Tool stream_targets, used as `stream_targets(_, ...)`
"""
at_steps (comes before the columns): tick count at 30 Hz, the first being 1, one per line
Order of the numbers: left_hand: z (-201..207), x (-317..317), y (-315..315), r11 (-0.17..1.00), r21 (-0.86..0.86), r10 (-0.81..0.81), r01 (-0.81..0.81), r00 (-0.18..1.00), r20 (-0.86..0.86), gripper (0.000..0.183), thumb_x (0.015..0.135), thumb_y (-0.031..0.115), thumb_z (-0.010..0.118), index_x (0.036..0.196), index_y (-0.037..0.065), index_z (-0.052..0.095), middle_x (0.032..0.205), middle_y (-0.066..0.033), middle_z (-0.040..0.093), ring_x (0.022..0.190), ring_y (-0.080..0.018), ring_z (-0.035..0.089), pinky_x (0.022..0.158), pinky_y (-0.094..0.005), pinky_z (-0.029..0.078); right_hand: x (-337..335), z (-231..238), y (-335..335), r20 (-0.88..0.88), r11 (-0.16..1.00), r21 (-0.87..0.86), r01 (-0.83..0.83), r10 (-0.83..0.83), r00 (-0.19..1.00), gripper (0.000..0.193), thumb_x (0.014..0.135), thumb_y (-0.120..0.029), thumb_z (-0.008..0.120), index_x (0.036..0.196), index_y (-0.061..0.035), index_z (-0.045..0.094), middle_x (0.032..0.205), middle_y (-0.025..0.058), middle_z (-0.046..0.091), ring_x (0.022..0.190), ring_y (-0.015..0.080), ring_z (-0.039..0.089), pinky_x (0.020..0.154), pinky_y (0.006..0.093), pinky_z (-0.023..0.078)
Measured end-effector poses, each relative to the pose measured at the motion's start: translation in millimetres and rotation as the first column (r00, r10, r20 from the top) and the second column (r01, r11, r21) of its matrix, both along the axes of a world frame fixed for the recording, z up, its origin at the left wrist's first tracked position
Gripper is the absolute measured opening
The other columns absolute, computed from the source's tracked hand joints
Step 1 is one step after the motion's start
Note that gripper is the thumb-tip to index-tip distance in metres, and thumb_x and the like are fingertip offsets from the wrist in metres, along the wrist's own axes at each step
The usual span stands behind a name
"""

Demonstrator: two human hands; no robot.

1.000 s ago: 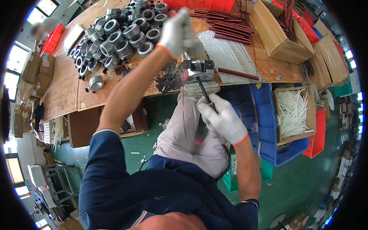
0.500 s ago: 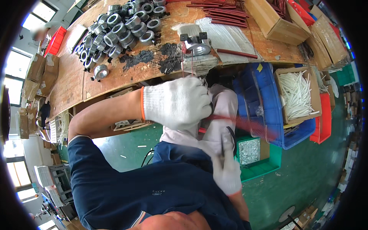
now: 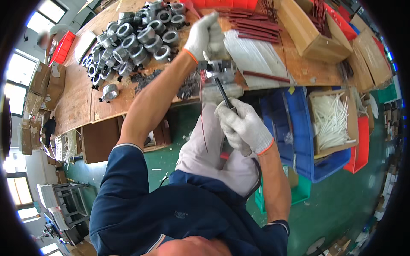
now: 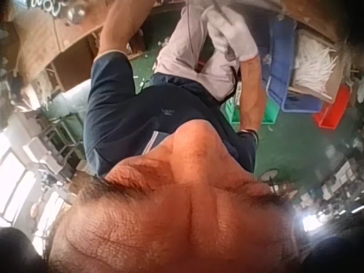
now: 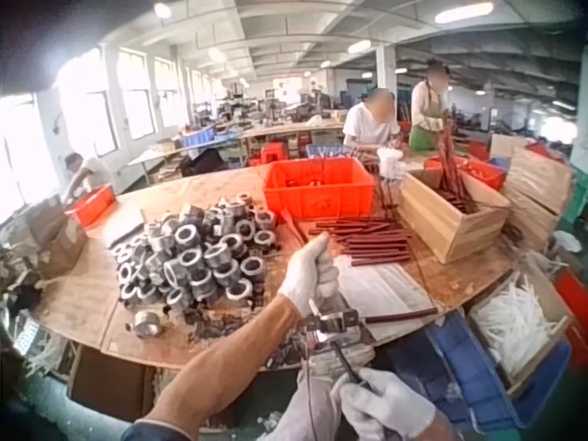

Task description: Assembling an electromagnetic coil by feeding wires through a core and securing components using a manual press.

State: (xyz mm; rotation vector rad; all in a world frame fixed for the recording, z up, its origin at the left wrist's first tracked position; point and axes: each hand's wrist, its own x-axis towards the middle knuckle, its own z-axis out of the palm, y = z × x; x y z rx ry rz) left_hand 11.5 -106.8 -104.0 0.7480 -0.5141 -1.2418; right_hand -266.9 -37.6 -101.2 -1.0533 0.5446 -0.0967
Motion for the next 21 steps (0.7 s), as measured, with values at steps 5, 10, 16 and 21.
stream_targets(5, 21.9, -8.7, 40.3, 0.937, -0.221, 0.343, -0.27, 0.83, 0.44, 0.022, 0.095, 0.007, 0.066, 0.116, 0.0, 0.067, 0.095, -0.0124, 0.072, 0.09, -0.0279, 0.074, 0.079, -0.0421, 0.063, -55.2, -9.9, 98.7, 0.055, 0.938, 0.285, 0.196, -0.22, 0.974, 0.005, 0.114, -0.018, 0.055, 0.112, -0.014, 0.058, 0.064, -0.0074, 0.042, 0.042, 0.0066, 0.038, 0.036, 0.0255, 0.03)
stream_targets(10, 64.3, -71.4, 142.7, 0.736, -0.401, 0.621, 0.545, -0.309, 0.72, 0.042, 0.074, 0.016, 0.074, 0.113, 0.001, 0.07, 0.104, -0.0186, 0.072, 0.098, -0.0346, 0.073, 0.085, -0.0392, 0.06, -160.8, 9.1, 168.4, -0.145, 0.898, 0.393, 0.197, -0.151, 0.978, 0.009, 0.107, -0.009, 0.061, 0.116, -0.007, 0.06, 0.063, -0.002, 0.051, 0.044, 0.0089, 0.051, 0.04, 0.0294, 0.037)
stream_targets(16, 82.1, -60.8, 182.1, 0.75, -0.328, 0.474, 0.574, -0.122, 0.872, 0.03, 0.068, 0.025, 0.084, 0.088, 0.006, 0.073, 0.077, -0.0048, 0.063, 0.072, -0.0291, 0.066, 0.067, -0.0384, 0.055, -107.6, -49.6, 129.2, -0.34, 0.771, -0.625, 0.117, -0.405, 0.849, 0.019, 0.101, -0.017, 0.073, 0.105, -0.001, 0.063, 0.069, 0.0112, 0.065, 0.051, 0.0225, 0.064, 0.05, 0.04, 0.049)
stream_targets(21, 92.0, -15.6, 114.7, 0.926, -0.254, 0.375, -0.278, 0.732, 0.568, 0.047, 0.107, 0.032, 0.071, 0.072, 0.013, 0.046, 0.06, 0.0059, 0.038, 0.044, -0.0093, 0.034, 0.039, -0.028, 0.024, -40.3, -39.2, 70.9, -0.165, 0.851, -0.496, 0.172, -0.287, 0.944, 0.019, 0.103, -0.018, 0.07, 0.112, -0.0022, 0.066, 0.071, 0.0036, 0.063, 0.048, 0.0088, 0.055, 0.042, 0.0312, 0.041)
